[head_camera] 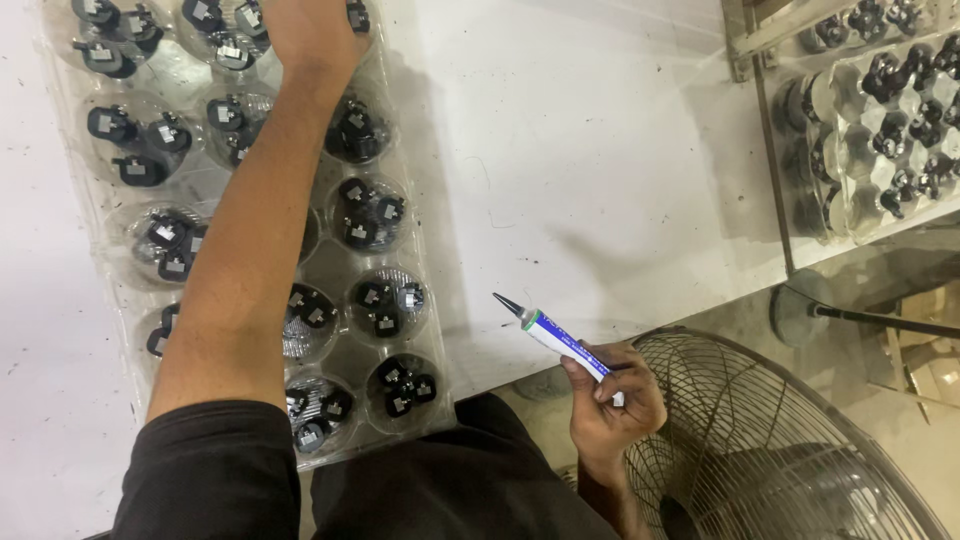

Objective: The person picks small black plastic components one at a time from a tray and squeezes adhesive from a tube onto each one, then places the treated component back into the tray. They briefly open the adhesive tube and continue treating components across the workbench.

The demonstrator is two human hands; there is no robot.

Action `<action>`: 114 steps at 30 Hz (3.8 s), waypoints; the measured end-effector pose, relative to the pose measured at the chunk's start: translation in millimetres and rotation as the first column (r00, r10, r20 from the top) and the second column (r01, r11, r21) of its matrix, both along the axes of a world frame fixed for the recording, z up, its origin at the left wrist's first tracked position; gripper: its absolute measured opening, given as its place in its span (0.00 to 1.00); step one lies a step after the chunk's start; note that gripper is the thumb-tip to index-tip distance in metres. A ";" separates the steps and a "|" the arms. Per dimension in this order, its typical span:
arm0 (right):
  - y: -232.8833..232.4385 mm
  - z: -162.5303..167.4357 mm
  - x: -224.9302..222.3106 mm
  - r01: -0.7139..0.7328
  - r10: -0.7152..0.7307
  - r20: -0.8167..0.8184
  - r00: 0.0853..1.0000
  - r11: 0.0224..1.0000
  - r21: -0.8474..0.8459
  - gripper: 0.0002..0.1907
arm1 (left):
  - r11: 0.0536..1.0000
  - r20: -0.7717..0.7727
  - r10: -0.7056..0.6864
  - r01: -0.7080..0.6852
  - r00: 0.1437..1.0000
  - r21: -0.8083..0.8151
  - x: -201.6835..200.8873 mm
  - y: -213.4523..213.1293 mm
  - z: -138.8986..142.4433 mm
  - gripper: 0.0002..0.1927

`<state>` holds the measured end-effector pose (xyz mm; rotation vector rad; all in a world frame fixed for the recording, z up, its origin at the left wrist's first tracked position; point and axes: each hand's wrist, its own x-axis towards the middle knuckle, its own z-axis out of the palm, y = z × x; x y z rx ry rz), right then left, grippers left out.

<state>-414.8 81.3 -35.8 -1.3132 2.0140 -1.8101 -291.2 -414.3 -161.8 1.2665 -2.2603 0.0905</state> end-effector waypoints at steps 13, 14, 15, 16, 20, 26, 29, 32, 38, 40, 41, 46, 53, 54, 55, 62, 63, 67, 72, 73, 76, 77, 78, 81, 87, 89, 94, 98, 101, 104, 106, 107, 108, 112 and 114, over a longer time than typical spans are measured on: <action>-13.3 -7.8 -9.6 -0.078 0.077 0.071 0.994 0.997 0.003 0.19 | 0.991 -0.244 -0.086 0.107 0.966 0.077 39.5 35.8 38.2 0.14; -14.3 -8.1 -10.9 -0.068 0.068 0.062 0.996 0.998 -0.005 0.19 | 0.978 -0.306 -0.098 0.148 0.947 0.145 47.3 48.8 46.8 0.14; -14.1 -7.7 -11.8 -0.059 0.059 0.053 0.997 0.998 -0.005 0.19 | 0.959 -0.283 -0.124 0.188 0.951 0.211 56.6 62.0 53.6 0.16; -13.3 -7.0 -12.0 -0.048 0.048 0.045 0.998 0.999 -0.004 0.19 | 0.933 -0.261 -0.152 0.225 0.953 0.279 68.6 73.2 59.9 0.19; -9.4 -6.4 -9.9 -0.053 0.052 0.031 0.998 0.998 0.026 0.19 | 0.774 -0.017 -0.097 0.086 0.995 0.627 78.8 94.9 62.4 0.35; 1.4 -9.0 6.2 -0.032 0.032 0.025 0.999 0.999 -0.023 0.19 | 0.753 0.122 -0.204 0.076 0.971 0.654 72.3 77.8 46.0 0.35; 6.2 -8.6 17.1 0.007 -0.003 0.035 0.999 0.993 -0.121 0.20 | 0.715 0.231 -0.232 0.005 0.945 0.699 65.0 71.8 55.5 0.33; 6.6 -7.6 26.7 0.037 -0.035 0.017 0.999 0.978 -0.205 0.19 | 0.814 0.205 -0.120 -0.022 0.971 0.581 64.1 82.2 77.1 0.44; 1.2 6.0 53.0 0.011 0.115 0.374 0.920 0.948 -0.318 0.17 | 0.786 -0.601 0.098 0.309 0.793 0.535 122.4 167.8 122.3 0.26; -4.1 14.5 66.9 -0.037 0.162 0.461 0.872 0.963 -0.267 0.19 | 0.671 -0.803 0.147 0.538 0.578 0.511 146.1 202.1 137.8 0.23; -7.8 18.7 75.6 -0.061 0.168 0.499 0.850 0.973 -0.224 0.19 | 0.602 -0.855 0.231 0.622 0.465 0.501 158.8 218.9 146.3 0.24; -22.5 36.3 126.8 -0.198 0.277 0.530 0.802 0.959 -0.201 0.20 | 0.621 -0.876 0.358 0.618 0.324 0.483 218.3 300.1 186.1 0.31; -28.2 56.5 196.8 -0.248 0.234 -0.083 0.969 0.935 -0.252 0.23 | 0.718 -0.898 0.330 0.541 0.290 0.438 284.6 343.6 210.9 0.22; -28.0 60.7 205.8 -0.254 0.229 -0.127 0.965 0.938 -0.238 0.24 | 0.723 -0.912 0.313 0.557 0.264 0.409 292.7 346.3 211.9 0.22; -27.4 65.4 214.5 -0.258 0.224 -0.170 0.960 0.940 -0.222 0.25 | 0.726 -0.925 0.296 0.573 0.239 0.381 300.2 349.5 212.9 0.21; -35.9 80.7 266.3 -0.320 0.283 -0.230 0.931 0.937 -0.142 0.24 | 0.732 -0.916 0.320 0.552 0.240 0.400 341.1 364.6 213.2 0.23; -36.8 81.0 272.1 -0.317 0.279 -0.240 0.930 0.939 -0.137 0.24 | 0.724 -0.909 0.344 0.549 0.236 0.417 346.3 366.0 213.3 0.24; -42.3 78.9 291.4 -0.312 0.261 -0.277 0.925 0.936 -0.161 0.24 | 0.718 -0.893 0.379 0.532 0.243 0.450 364.2 370.4 213.4 0.24; -39.8 79.9 304.6 -0.337 0.294 -0.316 0.902 0.937 -0.092 0.23 | 0.742 -0.912 0.330 0.530 0.244 0.410 378.6 371.2 209.8 0.24; -39.1 79.8 306.4 -0.340 0.298 -0.328 0.896 0.938 -0.075 0.23 | 0.744 -0.913 0.325 0.529 0.247 0.409 380.7 371.4 208.6 0.25; -40.1 76.4 312.7 -0.340 0.265 -0.379 0.886 0.930 -0.143 0.25 | 0.730 -0.911 0.330 0.545 0.248 0.413 384.9 373.4 205.3 0.26; -39.8 76.2 313.4 -0.343 0.266 -0.385 0.884 0.928 -0.148 0.25 | 0.724 -0.911 0.332 0.553 0.245 0.413 385.8 373.9 204.4 0.26; -39.4 76.2 313.7 -0.347 0.266 -0.391 0.881 0.925 -0.153 0.25 | 0.714 -0.906 0.339 0.559 0.253 0.423 386.8 374.7 203.7 0.26; -37.8 77.3 313.3 -0.354 0.272 -0.392 0.879 0.922 -0.154 0.25 | 0.689 -0.901 0.345 0.581 0.263 0.433 389.0 375.4 201.9 0.26; -34.8 79.0 314.7 -0.326 0.233 -0.414 0.880 0.931 -0.167 0.26 | 0.643 -0.899 0.370 0.633 0.234 0.430 389.7 374.5 197.4 0.28; -34.3 78.9 314.9 -0.319 0.228 -0.422 0.877 0.934 -0.160 0.25 | 0.652 -0.902 0.353 0.627 0.247 0.427 389.0 374.7 195.6 0.28; -32.6 79.1 313.7 -0.319 0.229 -0.432 0.872 0.936 -0.148 0.25 | 0.644 -0.901 0.367 0.636 0.232 0.425 387.0 375.9 191.5 0.28; -33.9 80.2 313.4 -0.323 0.226 -0.444 0.867 0.933 -0.157 0.25 | 0.637 -0.901 0.377 0.646 0.214 0.420 386.1 374.6 188.3 0.28; -35.6 81.8 314.8 -0.321 0.230 -0.435 0.871 0.936 -0.147 0.25 | 0.640 -0.907 0.385 0.658 0.173 0.397 386.0 372.8 186.4 0.27; -37.9 83.2 315.8 -0.322 0.229 -0.436 0.870 0.935 -0.150 0.25 | 0.657 -0.910 0.381 0.645 0.161 0.390 385.5 372.0 184.9 0.27; -39.6 83.5 316.0 -0.333 0.235 -0.452 0.860 0.931 -0.150 0.25 | 0.655 -0.909 0.394 0.652 0.136 0.382 384.7 372.4 183.8 0.27; -40.6 83.3 316.2 -0.331 0.232 -0.452 0.861 0.931 -0.153 0.25 | 0.653 -0.907 0.402 0.656 0.125 0.379 384.3 372.7 183.1 0.28; -41.4 83.1 316.6 -0.327 0.228 -0.452 0.862 0.932 -0.154 0.25 | 0.645 -0.894 0.436 0.656 0.106 0.392 383.8 373.3 182.2 0.27; -45.6 81.3 318.1 -0.331 0.228 -0.437 0.870 0.927 -0.176 0.25 | 0.576 -0.829 0.558 0.699 0.044 0.425 383.3 374.6 176.1 0.25; -46.8 81.0 318.7 -0.344 0.242 -0.424 0.873 0.921 -0.182 0.24 | 0.543 -0.812 0.583 0.744 0.000 0.390 383.4 376.5 171.8 0.24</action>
